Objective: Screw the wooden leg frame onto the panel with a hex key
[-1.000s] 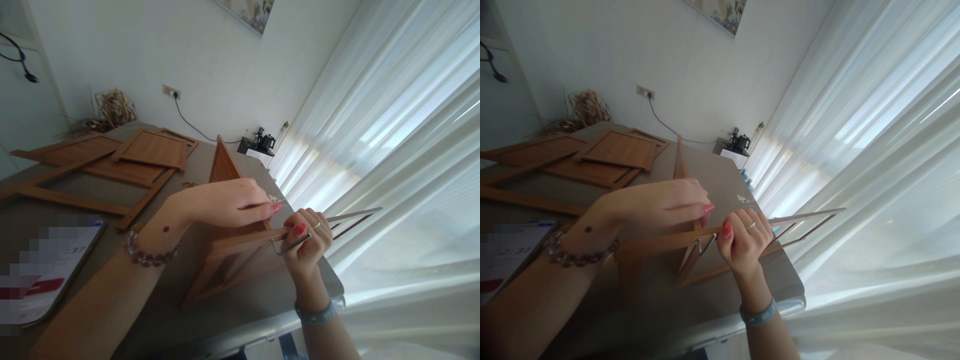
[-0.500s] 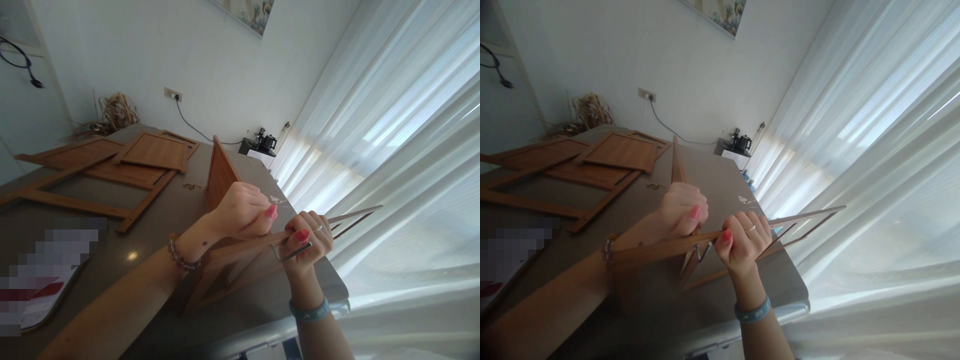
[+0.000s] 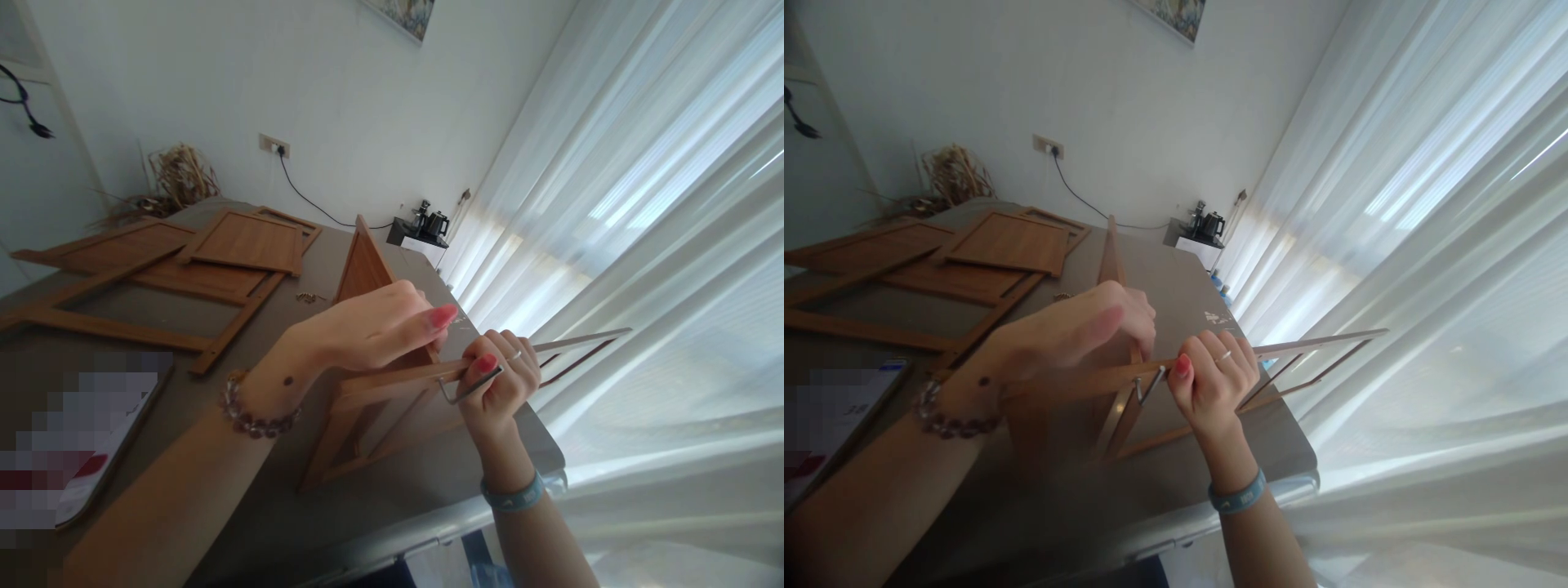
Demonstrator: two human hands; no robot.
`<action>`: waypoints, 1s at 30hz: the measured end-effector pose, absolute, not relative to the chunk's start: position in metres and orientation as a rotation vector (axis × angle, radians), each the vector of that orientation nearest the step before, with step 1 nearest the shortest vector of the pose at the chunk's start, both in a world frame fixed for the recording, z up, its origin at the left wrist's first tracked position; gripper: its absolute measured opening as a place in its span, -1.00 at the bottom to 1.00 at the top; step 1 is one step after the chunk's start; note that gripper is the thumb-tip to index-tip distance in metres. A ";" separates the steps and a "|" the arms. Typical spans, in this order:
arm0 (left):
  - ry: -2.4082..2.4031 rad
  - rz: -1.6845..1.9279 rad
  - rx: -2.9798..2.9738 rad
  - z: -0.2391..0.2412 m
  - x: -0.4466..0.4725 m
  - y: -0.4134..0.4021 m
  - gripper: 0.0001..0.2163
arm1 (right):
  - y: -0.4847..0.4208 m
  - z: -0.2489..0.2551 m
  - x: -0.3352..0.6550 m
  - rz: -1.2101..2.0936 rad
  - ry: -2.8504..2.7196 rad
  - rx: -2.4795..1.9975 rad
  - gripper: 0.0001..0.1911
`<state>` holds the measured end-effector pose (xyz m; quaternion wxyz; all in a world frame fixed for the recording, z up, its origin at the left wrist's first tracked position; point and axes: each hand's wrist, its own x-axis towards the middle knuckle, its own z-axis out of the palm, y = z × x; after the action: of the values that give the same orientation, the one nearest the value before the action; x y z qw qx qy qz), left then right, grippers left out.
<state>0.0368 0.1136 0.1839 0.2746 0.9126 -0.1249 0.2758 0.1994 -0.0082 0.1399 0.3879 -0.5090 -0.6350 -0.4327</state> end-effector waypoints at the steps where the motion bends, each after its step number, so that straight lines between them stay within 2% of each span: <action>1: -0.349 0.684 2.449 0.186 0.034 0.114 -0.37 | -0.007 0.140 0.199 -1.103 -1.614 -1.290 -0.50; 5: -0.365 0.551 2.468 0.195 0.023 0.113 -0.43 | -0.004 0.140 0.201 -1.105 -1.630 -1.279 -0.51; 13: -0.307 0.455 2.611 0.201 0.016 0.107 -0.86 | -0.003 0.143 0.200 -1.036 -1.662 -1.293 -0.52; 19: -0.340 0.456 2.565 0.200 0.025 0.105 -0.81 | -0.007 0.143 0.200 -1.051 -1.659 -1.298 -0.52; 25: -0.332 0.444 2.568 0.201 0.024 0.104 -0.88 | -0.011 0.143 0.200 -1.021 -1.678 -1.302 -0.54; 27: -0.328 0.458 2.573 0.200 0.024 0.104 -0.89 | -0.016 0.147 0.198 -0.934 -1.717 -1.323 -0.57; 30: -0.332 0.474 2.573 0.199 0.025 0.102 -0.87 | -0.026 0.159 0.199 -0.774 -1.727 -1.362 -0.73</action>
<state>0.0252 0.1023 0.1989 0.2493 0.9449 -0.1218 0.1739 0.1987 -0.0259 0.1594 0.3940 -0.5369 -0.6808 -0.3050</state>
